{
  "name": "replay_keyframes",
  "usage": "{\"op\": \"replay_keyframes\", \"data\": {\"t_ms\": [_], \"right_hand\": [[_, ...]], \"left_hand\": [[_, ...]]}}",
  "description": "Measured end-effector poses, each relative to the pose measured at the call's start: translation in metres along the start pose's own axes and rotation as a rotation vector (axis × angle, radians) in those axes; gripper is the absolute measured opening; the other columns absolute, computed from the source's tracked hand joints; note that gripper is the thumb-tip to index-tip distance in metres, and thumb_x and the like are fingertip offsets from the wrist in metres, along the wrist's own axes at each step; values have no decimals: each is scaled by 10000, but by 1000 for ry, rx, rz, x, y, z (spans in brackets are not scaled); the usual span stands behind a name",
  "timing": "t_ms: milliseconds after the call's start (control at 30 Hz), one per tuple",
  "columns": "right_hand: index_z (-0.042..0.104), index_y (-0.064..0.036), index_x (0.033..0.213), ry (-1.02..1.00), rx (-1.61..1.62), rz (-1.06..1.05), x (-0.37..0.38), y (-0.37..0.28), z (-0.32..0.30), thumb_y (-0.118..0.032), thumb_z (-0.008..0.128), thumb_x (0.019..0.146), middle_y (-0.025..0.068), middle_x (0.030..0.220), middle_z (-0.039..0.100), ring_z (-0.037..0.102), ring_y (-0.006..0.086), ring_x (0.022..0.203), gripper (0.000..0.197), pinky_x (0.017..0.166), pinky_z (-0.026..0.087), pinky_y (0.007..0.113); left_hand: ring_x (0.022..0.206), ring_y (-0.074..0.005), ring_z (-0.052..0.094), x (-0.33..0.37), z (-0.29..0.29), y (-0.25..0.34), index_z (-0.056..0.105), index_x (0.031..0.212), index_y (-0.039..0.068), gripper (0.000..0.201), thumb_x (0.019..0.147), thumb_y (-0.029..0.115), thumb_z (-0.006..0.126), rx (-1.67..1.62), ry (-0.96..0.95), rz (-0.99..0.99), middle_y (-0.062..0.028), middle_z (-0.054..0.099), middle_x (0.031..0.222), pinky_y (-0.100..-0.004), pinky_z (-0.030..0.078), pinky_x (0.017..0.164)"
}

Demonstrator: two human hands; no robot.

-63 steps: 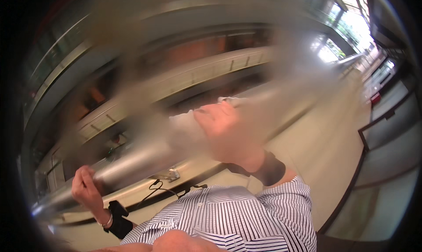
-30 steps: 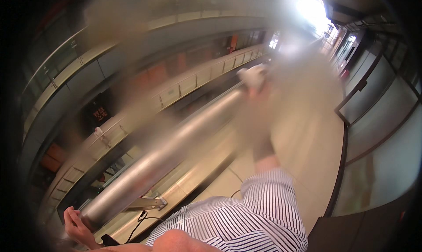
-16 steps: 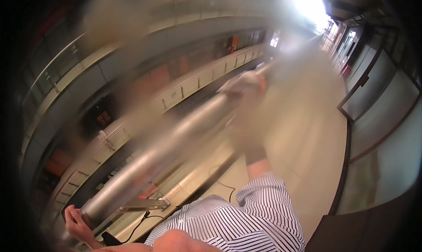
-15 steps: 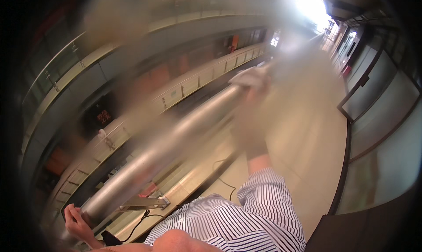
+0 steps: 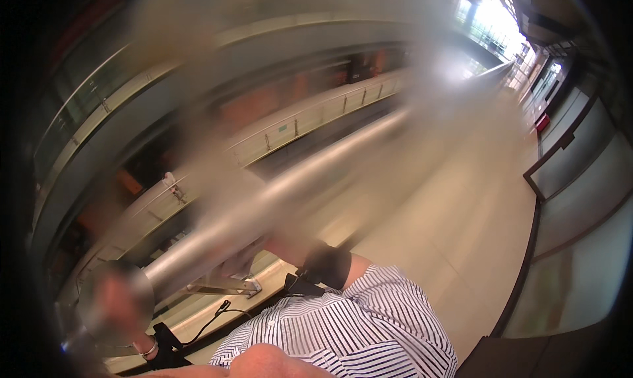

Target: The person wipes a metal handrail and its support brackets with a grey cloth, moving along the length of the railing and occasionally stopping to refold the cloth.

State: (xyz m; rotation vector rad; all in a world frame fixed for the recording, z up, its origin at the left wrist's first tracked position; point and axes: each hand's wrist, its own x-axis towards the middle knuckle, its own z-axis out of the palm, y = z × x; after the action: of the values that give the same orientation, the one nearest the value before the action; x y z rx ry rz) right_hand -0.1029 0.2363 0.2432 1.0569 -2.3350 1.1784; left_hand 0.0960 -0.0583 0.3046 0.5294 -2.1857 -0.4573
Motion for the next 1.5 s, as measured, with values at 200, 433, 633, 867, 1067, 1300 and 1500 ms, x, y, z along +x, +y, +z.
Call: {"op": "replay_keyframes", "data": {"t_ms": [200,433,633,867,1067,1300,1500], "right_hand": [[563,-20,925,169,980,24,6,17,-66,-285,527,891,128,934,596,585,212,832,271,755,493,326],[512,-20,1178,1306,1113,574,-22,103,-145,-347,386,962,91,1150,588,585,237,1014,411,886,481,359],[398,-17,1301,1086,-62,157,-32,73,-87,-242,595,883,124,1275,459,479,233,1153,514,977,369,347],[604,-8,1069,187,-475,-249,9,-30,-81,-253,696,687,166,1037,614,600,346,974,463,915,445,431],[654,-18,952,307,-562,-7,4,44,-151,-135,679,683,164,922,662,638,350,871,294,800,495,393],[594,68,959,403,-952,-304,-15,49,-144,-167,700,645,244,865,614,603,395,792,407,715,488,402],[590,46,838,-67,-356,-281,20,-95,-40,-160,702,524,204,881,569,585,352,786,392,694,492,397]], "left_hand": [[570,-197,553,0,-4,9,609,812,17,252,936,208,499,-33,12,-16,-76,600,645,-314,415,548],[646,-257,580,0,-11,8,634,841,16,221,910,182,505,68,-20,68,-98,617,688,-350,437,601],[699,-279,601,3,-12,12,639,877,3,234,907,194,506,113,-67,88,-123,644,754,-358,465,640],[759,-290,623,6,-26,10,637,923,-4,279,926,230,485,188,-191,60,-141,658,808,-358,488,677],[811,-299,641,11,-31,16,635,962,-10,320,941,262,467,205,-290,79,-156,671,854,-357,508,708],[763,-296,610,-1,-18,15,638,935,11,294,945,252,472,136,-173,160,-133,650,819,-362,484,672],[673,-312,572,-6,-8,12,642,848,12,198,893,160,518,96,32,177,-135,624,724,-387,443,631]]}}
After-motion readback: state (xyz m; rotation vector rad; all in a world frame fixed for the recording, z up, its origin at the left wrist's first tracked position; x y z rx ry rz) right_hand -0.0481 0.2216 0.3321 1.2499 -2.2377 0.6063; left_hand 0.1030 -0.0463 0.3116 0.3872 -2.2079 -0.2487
